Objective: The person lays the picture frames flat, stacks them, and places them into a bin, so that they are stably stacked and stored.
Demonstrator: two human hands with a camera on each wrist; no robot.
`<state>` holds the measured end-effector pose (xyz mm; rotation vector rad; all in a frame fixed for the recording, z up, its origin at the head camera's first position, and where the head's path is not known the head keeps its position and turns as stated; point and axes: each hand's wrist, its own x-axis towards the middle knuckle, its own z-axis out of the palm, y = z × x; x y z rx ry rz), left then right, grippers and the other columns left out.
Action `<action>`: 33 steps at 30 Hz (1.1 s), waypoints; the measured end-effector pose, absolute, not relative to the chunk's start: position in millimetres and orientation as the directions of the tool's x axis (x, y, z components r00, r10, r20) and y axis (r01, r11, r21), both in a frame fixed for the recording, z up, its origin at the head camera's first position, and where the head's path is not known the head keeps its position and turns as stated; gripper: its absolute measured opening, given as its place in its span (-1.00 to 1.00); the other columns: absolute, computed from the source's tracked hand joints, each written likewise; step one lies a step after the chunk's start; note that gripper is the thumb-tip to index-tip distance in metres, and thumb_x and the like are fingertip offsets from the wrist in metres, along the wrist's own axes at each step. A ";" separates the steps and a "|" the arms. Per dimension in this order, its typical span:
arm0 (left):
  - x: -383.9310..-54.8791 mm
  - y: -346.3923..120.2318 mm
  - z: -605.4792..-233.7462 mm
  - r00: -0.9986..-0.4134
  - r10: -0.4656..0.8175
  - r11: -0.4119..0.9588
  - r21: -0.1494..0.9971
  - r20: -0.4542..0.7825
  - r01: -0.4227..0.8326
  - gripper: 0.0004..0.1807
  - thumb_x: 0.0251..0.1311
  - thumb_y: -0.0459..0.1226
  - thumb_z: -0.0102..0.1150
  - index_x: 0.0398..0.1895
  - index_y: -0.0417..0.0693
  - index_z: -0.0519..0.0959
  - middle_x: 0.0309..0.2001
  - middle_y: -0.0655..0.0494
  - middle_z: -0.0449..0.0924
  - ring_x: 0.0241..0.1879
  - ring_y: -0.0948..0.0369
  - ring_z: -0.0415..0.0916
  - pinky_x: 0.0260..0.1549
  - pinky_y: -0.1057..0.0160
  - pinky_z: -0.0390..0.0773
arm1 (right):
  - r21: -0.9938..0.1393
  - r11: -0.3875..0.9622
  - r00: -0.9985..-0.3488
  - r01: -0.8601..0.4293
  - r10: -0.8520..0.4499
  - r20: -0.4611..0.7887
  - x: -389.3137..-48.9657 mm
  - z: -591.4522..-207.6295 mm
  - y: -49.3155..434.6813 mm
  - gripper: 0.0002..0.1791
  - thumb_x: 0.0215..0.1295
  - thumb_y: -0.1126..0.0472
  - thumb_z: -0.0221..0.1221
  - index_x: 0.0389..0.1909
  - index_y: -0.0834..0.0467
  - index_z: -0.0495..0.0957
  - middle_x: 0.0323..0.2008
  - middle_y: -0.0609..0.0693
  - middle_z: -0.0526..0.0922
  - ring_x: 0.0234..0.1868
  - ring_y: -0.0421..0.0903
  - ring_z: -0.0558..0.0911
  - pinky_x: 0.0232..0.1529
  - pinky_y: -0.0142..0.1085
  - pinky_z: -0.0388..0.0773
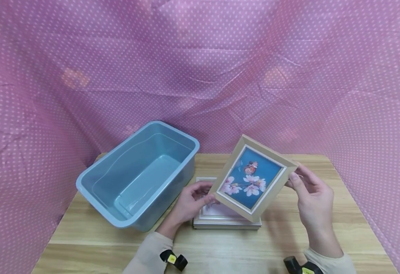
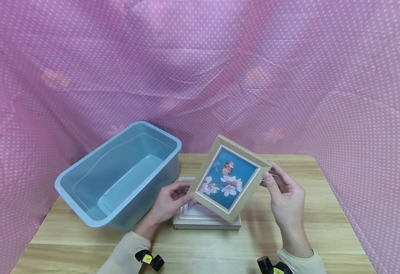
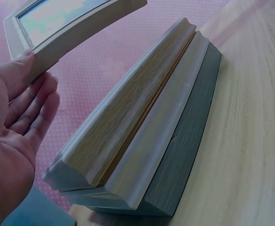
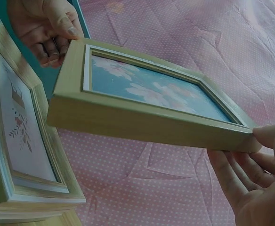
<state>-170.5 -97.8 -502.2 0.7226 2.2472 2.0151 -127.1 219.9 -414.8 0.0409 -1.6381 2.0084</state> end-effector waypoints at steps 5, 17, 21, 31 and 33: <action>-170.6 -98.1 -503.3 -0.899 0.298 -0.015 0.943 0.321 0.332 -0.59 0.40 -0.40 0.37 0.24 -0.41 0.60 0.09 -0.42 0.70 -0.02 0.37 0.67 0.03 0.36 0.74 | -0.826 -0.215 -0.835 -0.520 0.333 0.439 -128.5 -420.6 222.5 -0.60 0.45 0.64 0.11 0.27 0.60 0.52 -0.06 0.09 0.87 -0.17 -0.14 0.88 -0.12 -0.29 0.83; -170.8 -96.0 -508.1 -0.947 0.138 -0.115 0.954 0.290 0.275 -0.58 0.34 -0.50 0.36 0.19 -0.56 0.52 0.04 -0.52 0.66 -0.07 0.33 0.71 0.02 0.39 0.75 | -0.793 -0.280 -0.838 -0.540 0.265 0.477 -128.7 -431.1 224.1 -0.63 0.46 0.69 0.02 0.23 0.66 0.51 -0.01 0.18 0.86 -0.11 -0.04 0.89 -0.06 -0.20 0.83; -171.0 -93.9 -510.1 -0.959 0.096 -0.138 0.958 0.266 0.252 -0.59 0.35 -0.52 0.33 0.18 -0.60 0.49 0.05 -0.58 0.63 -0.08 0.30 0.73 0.02 0.37 0.77 | -0.833 -0.228 -0.852 -0.503 0.293 0.434 -127.1 -430.5 223.9 -0.65 0.45 0.70 0.03 0.20 0.70 0.50 -0.02 0.10 0.87 -0.11 -0.08 0.89 -0.04 -0.20 0.82; -170.0 -89.2 -510.2 -0.976 -0.033 -0.145 0.965 0.216 0.218 -0.65 0.35 -0.55 0.31 0.14 -0.56 0.52 -0.04 -0.40 0.72 -0.17 0.31 0.76 -0.04 0.36 0.79 | -0.863 -0.207 -0.881 -0.460 0.223 0.417 -121.2 -434.1 230.6 -0.62 0.38 0.73 0.09 0.18 0.57 0.58 -0.12 0.05 0.87 -0.16 -0.12 0.88 0.07 -0.28 0.79; -170.2 -87.9 -509.1 -0.979 -0.065 -0.151 0.968 0.193 0.201 -0.65 0.36 -0.52 0.31 0.14 -0.54 0.54 -0.02 -0.36 0.74 -0.15 0.31 0.77 -0.04 0.34 0.80 | -0.879 -0.185 -0.891 -0.439 0.218 0.399 -119.5 -435.3 231.8 -0.64 0.38 0.71 0.12 0.16 0.58 0.59 -0.13 0.04 0.88 -0.16 -0.13 0.88 0.08 -0.29 0.79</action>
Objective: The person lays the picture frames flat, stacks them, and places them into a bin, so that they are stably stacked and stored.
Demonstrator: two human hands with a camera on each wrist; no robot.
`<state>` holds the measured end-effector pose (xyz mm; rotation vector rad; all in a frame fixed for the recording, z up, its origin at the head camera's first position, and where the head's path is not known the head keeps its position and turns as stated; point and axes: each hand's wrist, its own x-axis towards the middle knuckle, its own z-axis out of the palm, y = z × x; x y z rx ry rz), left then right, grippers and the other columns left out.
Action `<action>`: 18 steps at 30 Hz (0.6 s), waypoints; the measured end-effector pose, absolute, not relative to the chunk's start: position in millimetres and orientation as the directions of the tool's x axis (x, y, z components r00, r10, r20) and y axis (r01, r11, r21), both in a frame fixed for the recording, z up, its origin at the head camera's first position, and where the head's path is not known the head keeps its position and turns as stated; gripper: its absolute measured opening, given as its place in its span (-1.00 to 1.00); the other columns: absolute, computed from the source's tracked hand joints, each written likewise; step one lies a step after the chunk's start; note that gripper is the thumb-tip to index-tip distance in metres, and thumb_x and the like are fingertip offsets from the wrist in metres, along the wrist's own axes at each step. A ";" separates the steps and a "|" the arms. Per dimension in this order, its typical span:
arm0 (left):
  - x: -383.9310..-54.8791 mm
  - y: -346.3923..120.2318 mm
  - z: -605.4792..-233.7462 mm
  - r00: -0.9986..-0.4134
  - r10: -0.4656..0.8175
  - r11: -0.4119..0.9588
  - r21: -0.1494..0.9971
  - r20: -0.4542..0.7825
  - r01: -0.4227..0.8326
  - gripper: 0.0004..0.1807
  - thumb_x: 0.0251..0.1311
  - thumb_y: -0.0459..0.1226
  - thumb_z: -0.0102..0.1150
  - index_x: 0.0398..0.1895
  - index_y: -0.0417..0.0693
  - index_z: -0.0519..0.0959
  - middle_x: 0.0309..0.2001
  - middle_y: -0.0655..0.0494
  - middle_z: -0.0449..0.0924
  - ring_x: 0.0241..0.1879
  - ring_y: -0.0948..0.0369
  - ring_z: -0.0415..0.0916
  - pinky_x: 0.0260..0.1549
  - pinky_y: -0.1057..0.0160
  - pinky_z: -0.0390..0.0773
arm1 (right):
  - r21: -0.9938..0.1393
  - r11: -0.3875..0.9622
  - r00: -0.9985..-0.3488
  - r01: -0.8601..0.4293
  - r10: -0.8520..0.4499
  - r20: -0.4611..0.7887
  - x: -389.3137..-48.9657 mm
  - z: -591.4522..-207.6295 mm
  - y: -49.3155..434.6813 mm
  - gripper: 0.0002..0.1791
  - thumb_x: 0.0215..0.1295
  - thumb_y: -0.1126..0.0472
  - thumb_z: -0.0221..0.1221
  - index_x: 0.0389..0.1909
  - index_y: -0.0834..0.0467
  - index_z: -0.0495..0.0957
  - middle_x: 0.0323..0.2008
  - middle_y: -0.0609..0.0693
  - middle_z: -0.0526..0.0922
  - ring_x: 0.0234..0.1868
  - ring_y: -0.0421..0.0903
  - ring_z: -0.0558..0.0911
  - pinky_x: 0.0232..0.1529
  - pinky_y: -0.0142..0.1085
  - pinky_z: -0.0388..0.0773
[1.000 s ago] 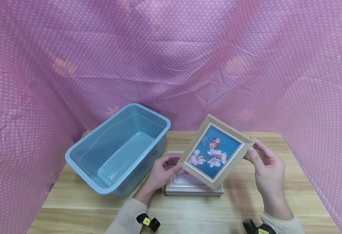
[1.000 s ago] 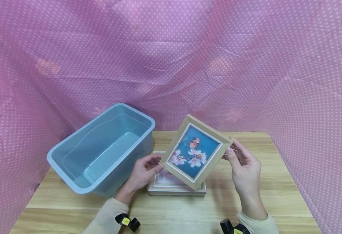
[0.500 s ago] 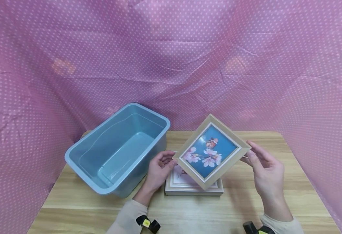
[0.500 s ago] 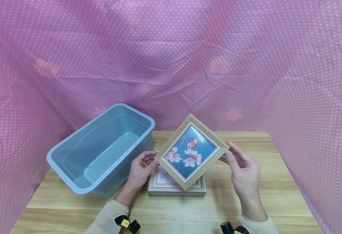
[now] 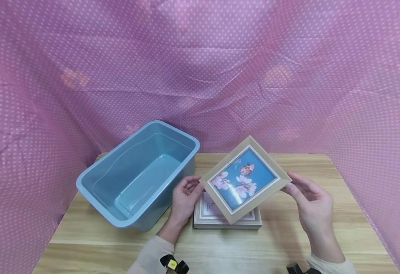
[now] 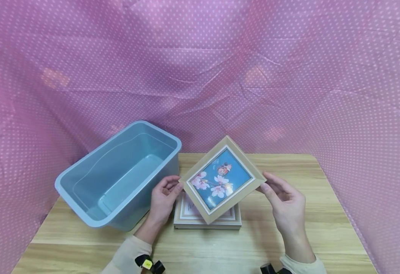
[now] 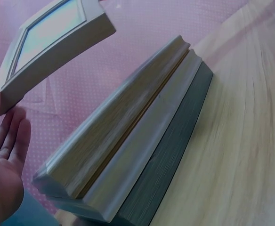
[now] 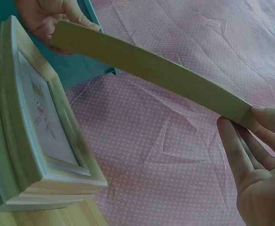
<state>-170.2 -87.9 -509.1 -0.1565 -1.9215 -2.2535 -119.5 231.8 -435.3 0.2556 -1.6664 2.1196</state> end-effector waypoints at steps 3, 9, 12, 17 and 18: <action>-170.0 -84.8 -507.8 -0.981 -0.115 -0.171 0.970 0.156 0.174 -0.65 0.38 -0.49 0.33 0.15 -0.52 0.55 0.03 -0.39 0.74 -0.13 0.31 0.79 -0.03 0.32 0.81 | -0.899 -0.157 -0.903 -0.409 0.212 0.373 -117.9 -437.8 233.4 -0.65 0.37 0.68 0.18 0.16 0.61 0.58 -0.12 0.02 0.89 -0.16 -0.13 0.89 0.11 -0.31 0.78; -169.6 -80.1 -505.9 -0.975 -0.188 -0.207 0.966 0.117 0.156 -0.67 0.38 -0.49 0.33 0.13 -0.53 0.58 0.09 -0.44 0.72 -0.14 0.32 0.79 -0.02 0.33 0.81 | -0.899 -0.175 -0.909 -0.401 0.199 0.367 -116.7 -443.7 234.4 -0.64 0.35 0.71 0.16 0.16 0.66 0.54 -0.03 0.03 0.88 -0.14 -0.10 0.89 0.13 -0.28 0.79; -169.7 -79.9 -505.6 -0.974 -0.197 -0.213 0.965 0.107 0.150 -0.67 0.37 -0.51 0.33 0.13 -0.53 0.59 0.10 -0.45 0.71 -0.13 0.32 0.79 -0.02 0.34 0.80 | -0.900 -0.191 -0.913 -0.392 0.197 0.356 -116.0 -444.9 234.7 -0.64 0.34 0.75 0.13 0.14 0.67 0.54 0.03 0.05 0.87 -0.10 -0.09 0.89 0.11 -0.23 0.79; -168.8 -80.7 -504.7 -0.977 -0.191 -0.218 0.967 0.092 0.134 -0.65 0.35 -0.53 0.32 0.16 -0.52 0.58 0.13 -0.45 0.70 -0.09 0.34 0.78 0.03 0.36 0.78 | -0.905 -0.190 -0.918 -0.380 0.199 0.343 -114.2 -447.4 233.6 -0.65 0.32 0.76 0.13 0.12 0.74 0.49 0.08 0.04 0.84 0.03 -0.09 0.86 0.08 -0.17 0.80; -168.6 -80.7 -504.5 -0.978 -0.186 -0.219 0.967 0.090 0.131 -0.64 0.35 -0.54 0.30 0.18 -0.52 0.58 0.14 -0.45 0.69 -0.07 0.34 0.77 0.05 0.36 0.77 | -0.906 -0.184 -0.918 -0.380 0.197 0.345 -113.9 -448.4 233.4 -0.66 0.32 0.76 0.13 0.11 0.75 0.47 0.09 0.04 0.84 0.06 -0.09 0.85 0.08 -0.16 0.80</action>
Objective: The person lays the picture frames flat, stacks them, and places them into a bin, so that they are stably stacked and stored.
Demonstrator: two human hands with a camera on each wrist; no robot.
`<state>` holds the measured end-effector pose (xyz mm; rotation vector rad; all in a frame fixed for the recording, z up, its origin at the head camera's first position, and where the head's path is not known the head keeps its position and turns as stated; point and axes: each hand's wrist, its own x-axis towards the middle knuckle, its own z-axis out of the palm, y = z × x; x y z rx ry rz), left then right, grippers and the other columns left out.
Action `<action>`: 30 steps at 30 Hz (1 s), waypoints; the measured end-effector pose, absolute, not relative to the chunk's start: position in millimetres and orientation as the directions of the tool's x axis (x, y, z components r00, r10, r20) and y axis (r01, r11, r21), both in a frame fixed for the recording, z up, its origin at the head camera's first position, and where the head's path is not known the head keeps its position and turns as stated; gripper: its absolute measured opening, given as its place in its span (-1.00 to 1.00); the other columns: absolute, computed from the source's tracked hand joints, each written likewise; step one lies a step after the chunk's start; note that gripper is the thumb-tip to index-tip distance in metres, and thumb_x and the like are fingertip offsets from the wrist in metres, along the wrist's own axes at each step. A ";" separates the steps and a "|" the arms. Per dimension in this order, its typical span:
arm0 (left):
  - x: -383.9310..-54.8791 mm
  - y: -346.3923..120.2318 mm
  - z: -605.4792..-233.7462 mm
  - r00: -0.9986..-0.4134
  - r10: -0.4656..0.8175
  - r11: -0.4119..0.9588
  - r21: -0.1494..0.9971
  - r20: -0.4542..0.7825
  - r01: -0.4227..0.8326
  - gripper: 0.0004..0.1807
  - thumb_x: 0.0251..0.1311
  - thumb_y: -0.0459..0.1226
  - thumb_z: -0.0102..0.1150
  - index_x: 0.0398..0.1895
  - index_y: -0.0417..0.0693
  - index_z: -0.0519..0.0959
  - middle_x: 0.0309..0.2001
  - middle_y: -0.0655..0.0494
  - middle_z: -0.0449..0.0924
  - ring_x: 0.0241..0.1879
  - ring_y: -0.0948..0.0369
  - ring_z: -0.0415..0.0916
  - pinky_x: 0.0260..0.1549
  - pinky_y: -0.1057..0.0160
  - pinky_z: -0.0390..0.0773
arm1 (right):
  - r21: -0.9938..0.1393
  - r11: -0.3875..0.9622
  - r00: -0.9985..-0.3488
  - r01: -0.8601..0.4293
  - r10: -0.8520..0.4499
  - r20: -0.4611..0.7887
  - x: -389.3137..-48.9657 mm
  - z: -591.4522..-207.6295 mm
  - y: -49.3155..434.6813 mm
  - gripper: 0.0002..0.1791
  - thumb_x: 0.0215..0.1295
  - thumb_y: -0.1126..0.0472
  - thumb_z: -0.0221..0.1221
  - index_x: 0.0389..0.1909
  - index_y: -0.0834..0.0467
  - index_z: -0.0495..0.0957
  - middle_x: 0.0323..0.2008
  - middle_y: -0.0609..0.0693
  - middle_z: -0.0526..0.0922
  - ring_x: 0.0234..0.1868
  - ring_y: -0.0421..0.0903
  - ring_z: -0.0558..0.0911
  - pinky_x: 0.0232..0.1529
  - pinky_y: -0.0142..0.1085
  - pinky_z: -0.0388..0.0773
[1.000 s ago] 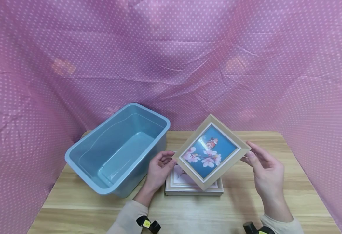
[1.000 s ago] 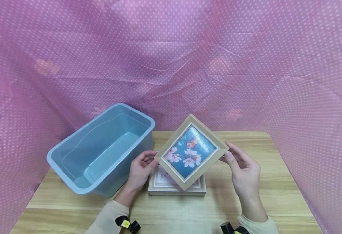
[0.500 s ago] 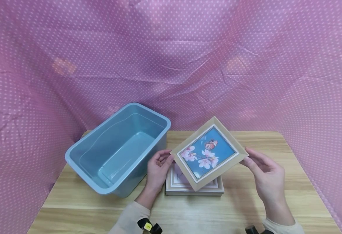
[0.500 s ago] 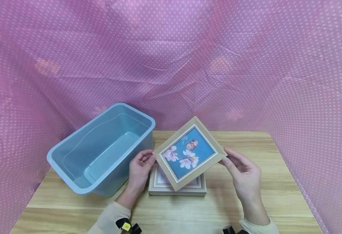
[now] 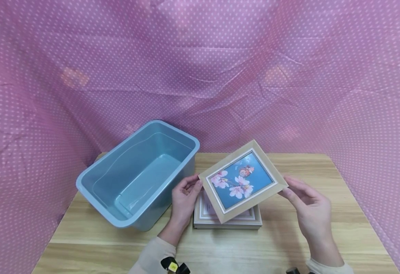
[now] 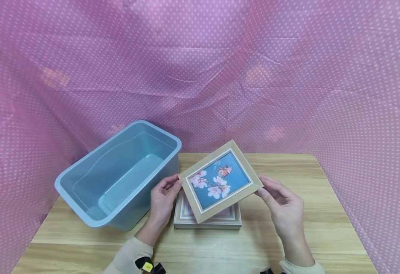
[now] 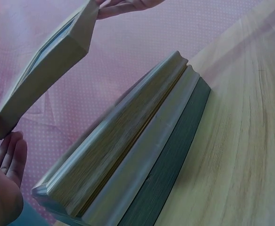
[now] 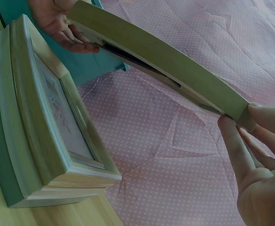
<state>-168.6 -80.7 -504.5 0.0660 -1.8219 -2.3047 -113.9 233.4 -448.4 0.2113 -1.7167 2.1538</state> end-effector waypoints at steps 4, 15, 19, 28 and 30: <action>-167.4 -80.8 -503.9 -0.983 -0.162 -0.219 0.969 0.084 0.119 -0.59 0.34 -0.57 0.26 0.24 -0.51 0.55 0.21 -0.45 0.64 -0.01 0.34 0.74 0.14 0.39 0.73 | -0.910 -0.162 -0.918 -0.382 0.185 0.352 -112.8 -451.4 233.5 -0.66 0.31 0.77 0.14 0.09 0.78 0.45 0.13 0.07 0.82 0.13 -0.09 0.82 0.08 -0.16 0.80; -166.3 -83.8 -503.5 -0.985 -0.106 -0.138 0.979 0.138 0.152 -0.52 0.37 -0.55 0.22 0.34 -0.49 0.49 0.29 -0.45 0.58 0.31 -0.19 0.60 0.26 0.41 0.64 | -0.930 -0.104 -0.923 -0.353 0.205 0.327 -106.1 -452.4 233.4 -0.68 0.26 0.75 0.21 0.05 0.66 0.59 0.03 0.01 0.86 0.11 -0.13 0.81 0.16 -0.32 0.75; -166.1 -84.8 -502.7 -0.984 -0.099 -0.086 0.984 0.150 0.159 -0.49 0.39 -0.53 0.20 0.38 -0.47 0.47 0.29 -0.44 0.59 0.31 -0.23 0.59 0.26 0.46 0.62 | -0.934 -0.081 -0.923 -0.347 0.209 0.324 -103.2 -454.7 231.1 -0.66 0.22 0.76 0.24 0.04 0.67 0.59 0.00 -0.01 0.87 0.09 -0.15 0.82 0.17 -0.35 0.74; -165.7 -87.1 -499.3 -0.978 -0.084 -0.005 0.981 0.191 0.192 -0.50 0.43 -0.50 0.17 0.41 -0.45 0.46 0.31 -0.41 0.57 0.30 -0.25 0.57 0.26 0.51 0.57 | -0.941 -0.053 -0.922 -0.335 0.224 0.316 -97.7 -464.3 226.7 -0.64 0.19 0.75 0.27 0.04 0.67 0.60 -0.01 -0.03 0.87 0.06 -0.17 0.83 0.18 -0.37 0.72; -165.7 -87.7 -498.9 -0.978 -0.080 0.023 0.981 0.195 0.193 -0.49 0.44 -0.49 0.17 0.42 -0.43 0.46 0.30 -0.39 0.57 0.29 -0.24 0.58 0.25 0.52 0.57 | -0.941 -0.048 -0.921 -0.336 0.223 0.318 -95.7 -466.6 225.3 -0.65 0.19 0.75 0.28 0.03 0.66 0.60 -0.01 -0.02 0.87 0.06 -0.18 0.83 0.18 -0.37 0.72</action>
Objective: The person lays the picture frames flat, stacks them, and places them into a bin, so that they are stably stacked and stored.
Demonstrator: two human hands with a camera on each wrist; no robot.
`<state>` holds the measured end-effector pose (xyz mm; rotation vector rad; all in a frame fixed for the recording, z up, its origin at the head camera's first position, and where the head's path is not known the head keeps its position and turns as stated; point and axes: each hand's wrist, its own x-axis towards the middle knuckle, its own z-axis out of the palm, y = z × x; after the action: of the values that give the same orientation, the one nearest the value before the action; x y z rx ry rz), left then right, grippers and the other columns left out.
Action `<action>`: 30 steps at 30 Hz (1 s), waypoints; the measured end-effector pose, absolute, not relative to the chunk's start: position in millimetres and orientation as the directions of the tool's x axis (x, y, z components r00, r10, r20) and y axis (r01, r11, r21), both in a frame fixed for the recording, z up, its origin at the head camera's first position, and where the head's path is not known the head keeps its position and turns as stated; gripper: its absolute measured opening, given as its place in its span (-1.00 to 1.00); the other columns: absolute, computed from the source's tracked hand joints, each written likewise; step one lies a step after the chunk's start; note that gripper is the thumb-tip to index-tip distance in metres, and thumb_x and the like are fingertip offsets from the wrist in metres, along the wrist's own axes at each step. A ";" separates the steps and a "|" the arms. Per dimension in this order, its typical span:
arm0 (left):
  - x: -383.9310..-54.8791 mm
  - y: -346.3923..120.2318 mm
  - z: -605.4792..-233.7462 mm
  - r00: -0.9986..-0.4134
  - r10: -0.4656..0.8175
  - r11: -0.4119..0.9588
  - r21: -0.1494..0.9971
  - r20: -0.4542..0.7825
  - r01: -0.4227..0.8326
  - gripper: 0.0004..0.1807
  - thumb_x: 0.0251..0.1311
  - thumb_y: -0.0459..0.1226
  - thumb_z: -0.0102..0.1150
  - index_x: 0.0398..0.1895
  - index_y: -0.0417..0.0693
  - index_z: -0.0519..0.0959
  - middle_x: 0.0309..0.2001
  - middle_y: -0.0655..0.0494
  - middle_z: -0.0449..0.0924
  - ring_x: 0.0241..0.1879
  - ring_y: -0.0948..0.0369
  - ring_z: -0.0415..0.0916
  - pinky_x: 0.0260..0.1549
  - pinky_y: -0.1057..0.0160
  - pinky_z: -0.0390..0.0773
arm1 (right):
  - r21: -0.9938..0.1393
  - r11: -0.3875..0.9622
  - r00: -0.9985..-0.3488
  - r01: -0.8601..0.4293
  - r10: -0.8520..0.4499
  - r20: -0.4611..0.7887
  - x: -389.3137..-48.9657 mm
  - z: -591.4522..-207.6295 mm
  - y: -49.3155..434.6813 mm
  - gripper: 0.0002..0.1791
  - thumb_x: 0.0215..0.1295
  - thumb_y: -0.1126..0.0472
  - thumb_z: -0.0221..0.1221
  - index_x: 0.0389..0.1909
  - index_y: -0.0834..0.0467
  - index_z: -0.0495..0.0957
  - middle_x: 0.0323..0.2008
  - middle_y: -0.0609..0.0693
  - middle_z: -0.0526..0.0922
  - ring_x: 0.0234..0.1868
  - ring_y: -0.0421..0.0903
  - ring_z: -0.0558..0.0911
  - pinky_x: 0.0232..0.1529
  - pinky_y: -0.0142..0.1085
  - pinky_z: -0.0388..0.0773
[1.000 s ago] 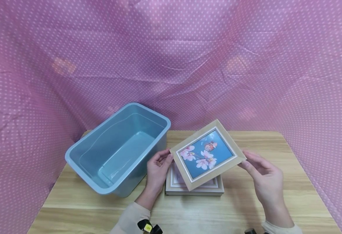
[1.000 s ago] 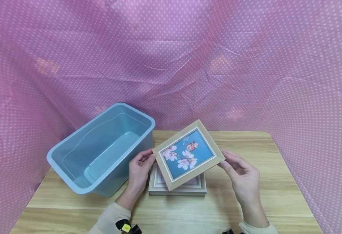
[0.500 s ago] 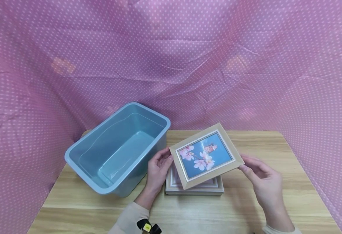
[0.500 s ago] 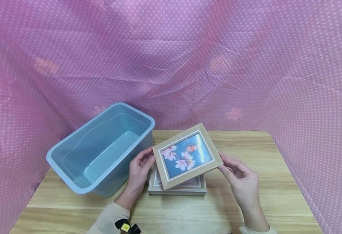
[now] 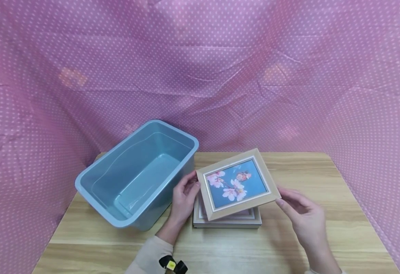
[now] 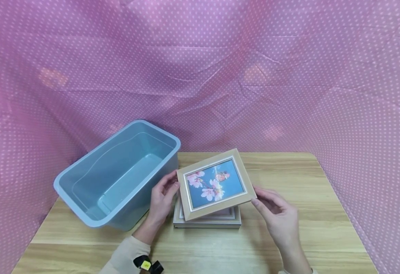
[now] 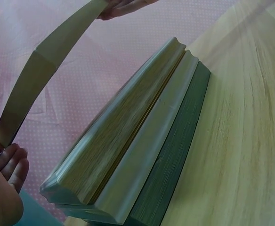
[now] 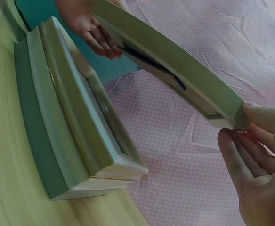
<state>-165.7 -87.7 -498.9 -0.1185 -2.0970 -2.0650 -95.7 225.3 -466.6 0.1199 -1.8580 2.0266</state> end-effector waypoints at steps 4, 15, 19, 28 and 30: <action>-166.5 -88.7 -498.5 -0.978 -0.079 0.074 0.979 0.195 0.189 -0.48 0.46 -0.44 0.18 0.45 -0.38 0.46 0.31 -0.35 0.56 0.27 -0.21 0.60 0.23 0.51 0.57 | -0.943 -0.030 -0.920 -0.330 0.232 0.315 -92.2 -471.5 221.1 -0.65 0.17 0.75 0.29 0.01 0.65 0.63 -0.02 0.00 0.87 0.04 -0.18 0.83 0.16 -0.38 0.73; -168.9 -89.5 -496.3 -0.970 -0.038 0.173 0.958 0.240 0.230 -0.41 0.45 -0.41 0.17 0.51 -0.41 0.40 0.28 -0.30 0.54 0.20 -0.16 0.59 0.38 -0.14 0.57 | -0.966 -0.010 -0.934 -0.258 0.260 0.247 -83.9 -487.3 211.7 -0.67 0.13 0.73 0.35 -0.04 0.62 0.66 -0.06 -0.04 0.88 0.04 -0.21 0.84 0.13 -0.37 0.73; -168.2 -90.1 -493.9 -0.975 -0.023 0.214 0.954 0.220 0.210 -0.38 0.46 -0.38 0.17 0.55 -0.38 0.37 0.33 -0.28 0.52 0.24 -0.16 0.57 0.43 -0.28 0.48 | -0.968 -0.036 -0.939 -0.250 0.252 0.233 -80.9 -493.2 208.7 -0.67 0.13 0.73 0.34 -0.04 0.63 0.64 -0.04 -0.03 0.88 0.07 -0.20 0.83 0.15 -0.35 0.73; -167.4 -91.0 -492.8 -0.983 -0.012 0.292 0.941 0.181 0.169 -0.35 0.51 -0.29 0.13 0.61 -0.28 0.32 0.45 -0.20 0.45 0.43 -0.12 0.45 0.57 -0.21 0.36 | -0.983 -0.023 -0.944 -0.180 0.285 0.167 -76.7 -499.9 200.7 -0.69 0.14 0.69 0.37 -0.06 0.60 0.67 -0.06 -0.06 0.88 0.05 -0.23 0.83 0.13 -0.37 0.74; -167.7 -90.9 -492.9 -0.984 -0.010 0.307 0.937 0.177 0.166 -0.35 0.53 -0.28 0.12 0.62 -0.26 0.31 0.47 -0.19 0.44 0.45 -0.12 0.43 0.59 -0.22 0.33 | -0.986 -0.009 -0.943 -0.167 0.292 0.157 -75.5 -501.9 198.3 -0.70 0.15 0.68 0.38 -0.06 0.58 0.69 -0.07 -0.08 0.88 0.03 -0.24 0.83 0.11 -0.39 0.75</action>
<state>-167.7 -90.9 -492.9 -0.1452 -2.4149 -1.7602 -75.5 198.3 -501.9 -0.1294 -1.9549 2.0234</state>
